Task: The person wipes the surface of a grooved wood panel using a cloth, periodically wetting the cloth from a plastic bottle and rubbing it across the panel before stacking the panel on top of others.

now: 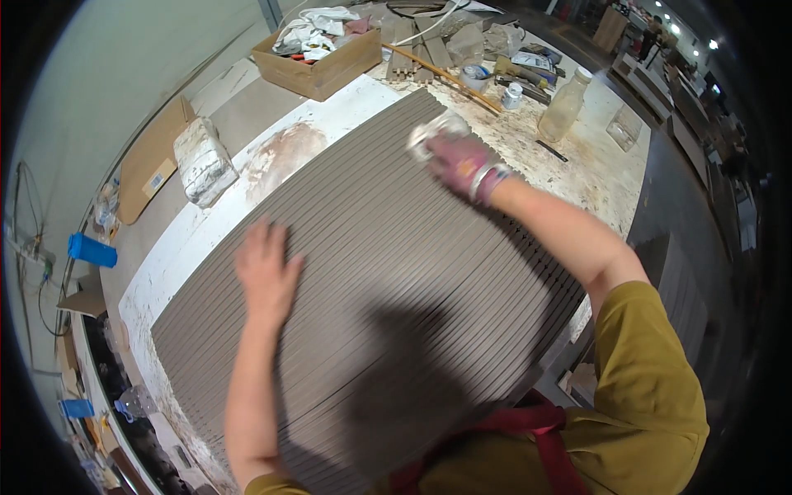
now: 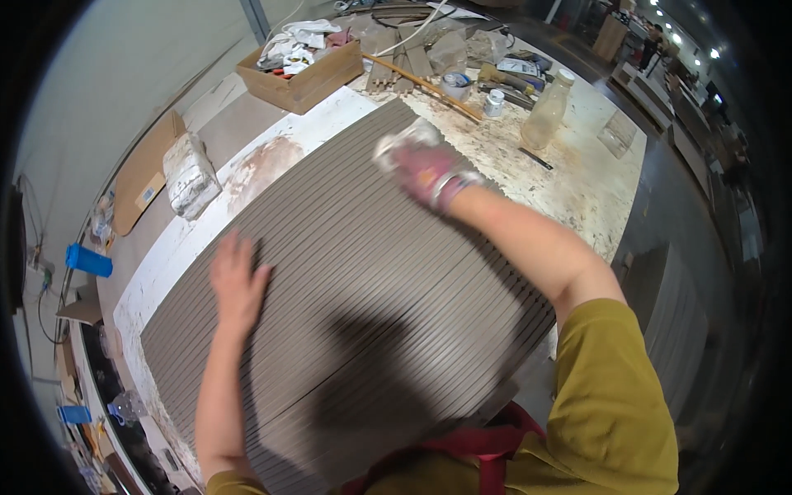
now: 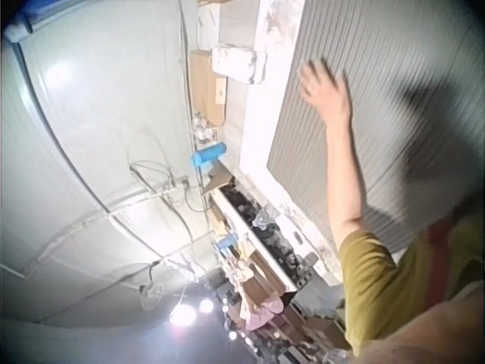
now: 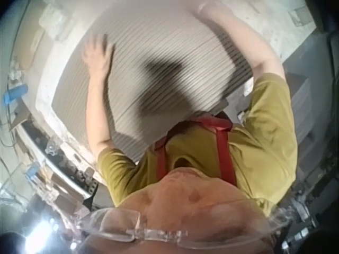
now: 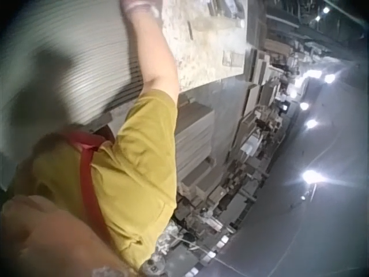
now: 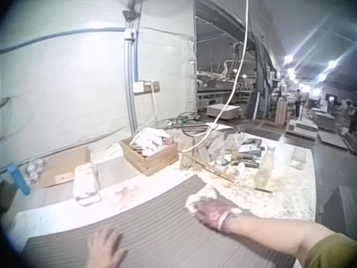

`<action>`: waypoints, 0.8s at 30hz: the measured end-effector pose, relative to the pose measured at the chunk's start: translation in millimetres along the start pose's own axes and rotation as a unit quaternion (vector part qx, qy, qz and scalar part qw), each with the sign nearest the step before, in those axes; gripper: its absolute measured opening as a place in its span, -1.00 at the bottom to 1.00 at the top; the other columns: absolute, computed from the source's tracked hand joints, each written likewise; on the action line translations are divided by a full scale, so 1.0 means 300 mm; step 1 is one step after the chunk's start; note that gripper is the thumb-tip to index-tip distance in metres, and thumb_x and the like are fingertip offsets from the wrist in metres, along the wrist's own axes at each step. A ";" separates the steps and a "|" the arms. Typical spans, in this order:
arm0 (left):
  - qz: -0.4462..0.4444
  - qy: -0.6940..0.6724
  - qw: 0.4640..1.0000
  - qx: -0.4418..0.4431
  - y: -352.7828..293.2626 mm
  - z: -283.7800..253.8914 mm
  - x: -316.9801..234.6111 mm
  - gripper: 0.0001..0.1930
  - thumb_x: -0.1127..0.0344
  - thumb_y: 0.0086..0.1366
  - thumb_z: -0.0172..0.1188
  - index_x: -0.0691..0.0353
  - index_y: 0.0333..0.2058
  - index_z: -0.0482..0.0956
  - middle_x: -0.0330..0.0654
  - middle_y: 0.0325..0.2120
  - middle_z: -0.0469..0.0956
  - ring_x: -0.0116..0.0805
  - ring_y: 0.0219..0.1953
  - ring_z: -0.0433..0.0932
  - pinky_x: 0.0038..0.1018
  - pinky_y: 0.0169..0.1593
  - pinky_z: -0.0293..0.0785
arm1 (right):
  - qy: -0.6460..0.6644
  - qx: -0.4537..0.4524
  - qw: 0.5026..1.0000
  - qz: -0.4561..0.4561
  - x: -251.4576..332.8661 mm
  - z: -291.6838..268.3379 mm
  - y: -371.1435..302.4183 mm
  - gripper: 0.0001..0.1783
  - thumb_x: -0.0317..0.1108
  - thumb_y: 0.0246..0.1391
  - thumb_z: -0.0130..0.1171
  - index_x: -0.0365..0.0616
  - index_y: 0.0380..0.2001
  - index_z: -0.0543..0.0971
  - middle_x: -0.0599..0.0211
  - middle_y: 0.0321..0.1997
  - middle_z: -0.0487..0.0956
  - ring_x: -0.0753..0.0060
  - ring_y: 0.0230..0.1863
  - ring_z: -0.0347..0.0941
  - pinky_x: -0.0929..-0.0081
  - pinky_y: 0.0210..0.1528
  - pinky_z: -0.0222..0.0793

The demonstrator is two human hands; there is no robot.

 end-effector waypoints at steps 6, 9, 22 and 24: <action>0.003 0.001 0.999 0.048 0.012 0.084 -0.077 -0.48 0.02 0.33 -0.05 -0.02 0.22 0.25 -0.17 0.30 0.09 -0.03 0.32 0.04 0.00 0.29 -0.05 | -0.035 -0.178 0.946 -0.267 0.147 0.111 -0.027 -0.79 -0.30 -0.07 0.17 0.04 -0.28 0.56 0.21 -0.09 0.55 0.14 -0.10 0.50 0.26 -0.08 0.45; -0.001 0.008 0.999 0.044 0.010 0.074 -0.084 -0.49 0.00 0.33 -0.06 -0.02 0.22 0.26 -0.18 0.30 0.10 -0.05 0.32 0.04 -0.01 0.30 -0.05 | -0.149 -0.115 0.972 -0.141 -0.025 -0.026 0.047 -0.78 -0.35 0.01 0.05 -0.05 -0.29 0.62 0.04 -0.21 0.61 0.07 -0.19 0.57 0.30 -0.11 0.47; -0.005 -0.003 0.999 0.045 0.026 0.075 -0.108 -0.48 -0.03 0.33 -0.06 0.00 0.21 0.28 -0.18 0.29 0.11 -0.06 0.32 0.04 -0.04 0.31 -0.08 | -0.193 -0.067 0.959 -0.194 -0.170 0.033 0.138 -0.74 -0.31 0.01 0.07 -0.15 -0.24 0.58 0.07 -0.30 0.60 0.09 -0.28 0.56 0.28 -0.12 0.48; -0.014 0.000 0.999 0.039 0.013 0.078 -0.087 -0.49 -0.04 0.32 -0.05 -0.01 0.20 0.29 -0.18 0.28 0.13 -0.06 0.32 0.05 -0.02 0.31 -0.07 | -0.233 -0.046 0.934 -0.266 0.009 -0.012 0.035 -0.76 -0.35 -0.02 0.07 -0.14 -0.25 0.58 0.08 -0.28 0.60 0.11 -0.24 0.56 0.28 -0.11 0.48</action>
Point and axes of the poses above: each hand's wrist, its own y-axis towards the middle knuckle, its own z-axis out of the palm, x = y × z, the point moved 1 cm from there along y, towards the middle knuckle
